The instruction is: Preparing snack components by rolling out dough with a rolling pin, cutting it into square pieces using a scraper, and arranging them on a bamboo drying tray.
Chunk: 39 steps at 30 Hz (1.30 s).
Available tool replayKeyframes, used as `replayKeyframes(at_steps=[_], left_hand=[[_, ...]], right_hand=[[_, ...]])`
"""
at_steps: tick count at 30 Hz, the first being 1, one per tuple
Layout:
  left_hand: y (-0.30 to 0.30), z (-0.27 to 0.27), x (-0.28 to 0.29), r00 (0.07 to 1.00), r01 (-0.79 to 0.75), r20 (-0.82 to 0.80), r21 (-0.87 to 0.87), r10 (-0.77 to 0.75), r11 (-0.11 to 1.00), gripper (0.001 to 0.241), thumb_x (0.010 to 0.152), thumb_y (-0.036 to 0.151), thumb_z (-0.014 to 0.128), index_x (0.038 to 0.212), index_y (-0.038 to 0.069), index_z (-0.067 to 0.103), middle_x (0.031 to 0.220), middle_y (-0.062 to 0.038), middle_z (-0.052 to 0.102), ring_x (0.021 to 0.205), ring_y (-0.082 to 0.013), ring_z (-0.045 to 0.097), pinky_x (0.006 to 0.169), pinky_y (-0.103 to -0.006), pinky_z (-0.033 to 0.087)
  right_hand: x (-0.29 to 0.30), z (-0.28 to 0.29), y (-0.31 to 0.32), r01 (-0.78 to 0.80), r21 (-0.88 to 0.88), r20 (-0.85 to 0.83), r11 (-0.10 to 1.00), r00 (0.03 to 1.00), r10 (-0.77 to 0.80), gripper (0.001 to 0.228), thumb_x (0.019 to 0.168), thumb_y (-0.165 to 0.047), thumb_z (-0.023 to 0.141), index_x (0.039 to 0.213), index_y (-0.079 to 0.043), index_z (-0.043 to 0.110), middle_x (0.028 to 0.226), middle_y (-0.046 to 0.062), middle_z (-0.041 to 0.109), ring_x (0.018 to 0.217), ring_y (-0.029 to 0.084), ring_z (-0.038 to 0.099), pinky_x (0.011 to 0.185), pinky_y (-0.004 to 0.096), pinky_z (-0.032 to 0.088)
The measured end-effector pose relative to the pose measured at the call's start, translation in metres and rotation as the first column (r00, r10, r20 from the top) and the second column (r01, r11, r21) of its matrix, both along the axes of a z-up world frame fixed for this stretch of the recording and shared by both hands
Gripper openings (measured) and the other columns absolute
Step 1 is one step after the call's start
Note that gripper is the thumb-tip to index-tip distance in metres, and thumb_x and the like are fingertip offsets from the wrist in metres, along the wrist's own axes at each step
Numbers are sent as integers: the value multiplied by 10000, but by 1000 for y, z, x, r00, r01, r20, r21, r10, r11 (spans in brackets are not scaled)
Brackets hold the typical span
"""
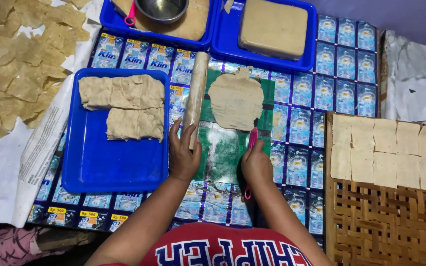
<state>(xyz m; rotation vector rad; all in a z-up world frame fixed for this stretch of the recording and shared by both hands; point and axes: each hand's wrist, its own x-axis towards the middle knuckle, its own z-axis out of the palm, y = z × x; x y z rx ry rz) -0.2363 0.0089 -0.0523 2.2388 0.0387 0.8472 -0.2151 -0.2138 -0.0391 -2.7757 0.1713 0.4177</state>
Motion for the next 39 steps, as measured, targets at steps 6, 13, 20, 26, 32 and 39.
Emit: replayKeyframes(at_steps=[6, 13, 20, 26, 32, 39], left_hand=[[-2, 2, -9, 1000, 20, -8, 49, -20, 999, 428, 904, 93, 677, 1326, 114, 611, 1482, -230, 422, 1421, -468, 414, 1152, -580, 369], [-3, -1, -14, 996, 74, -52, 69, -71, 995, 439, 953, 41, 538, 1353, 190, 643, 1459, -235, 424, 1442, -493, 374, 1172, -581, 338], [-2, -5, -13, 996, 71, -54, 92, -66, 993, 451, 942, 38, 517, 1357, 170, 638, 1456, -234, 430, 1442, -487, 378, 1173, -567, 343], [-2, -2, -10, 997, 61, -61, 94, -55, 994, 441, 936, 27, 512, 1340, 147, 643, 1448, -233, 434, 1438, -485, 389, 1169, -563, 355], [-1, -5, -10, 997, 51, -64, 99, -44, 994, 421, 954, 31, 511, 1338, 143, 644, 1444, -229, 436, 1434, -478, 396, 1170, -554, 358], [-3, -2, -12, 996, 56, -82, 111, -47, 992, 400, 957, 35, 517, 1325, 132, 641, 1446, -219, 431, 1440, -464, 390, 1176, -555, 358]], right_hand=[[13, -4, 5, 37, 12, 8, 999, 999, -37, 339, 1014, -288, 354, 1243, -38, 365, 882, 300, 703, 919, 566, 696, 823, 646, 557], [40, -17, 2, 41, 21, 36, 999, 998, -42, 307, 1012, -277, 365, 1218, -50, 360, 873, 293, 701, 907, 565, 698, 801, 645, 558], [66, -18, 7, 43, 37, 79, 998, 996, -46, 328, 1013, -245, 357, 1242, -10, 369, 858, 322, 693, 880, 571, 697, 763, 646, 567], [105, -36, 4, 36, 4, 104, 999, 994, -36, 362, 993, -240, 382, 1271, -11, 340, 866, 294, 698, 881, 561, 702, 753, 643, 569], [123, 30, -21, -51, 47, -34, 998, 998, 52, 351, 1007, -285, 418, 1233, -17, 438, 1002, 360, 691, 1042, 585, 661, 894, 674, 512], [95, 64, -112, -161, -311, 87, 937, 977, 197, 252, 1055, -457, 499, 1086, -260, 652, 1012, 118, 699, 1066, 401, 687, 928, 525, 493]])
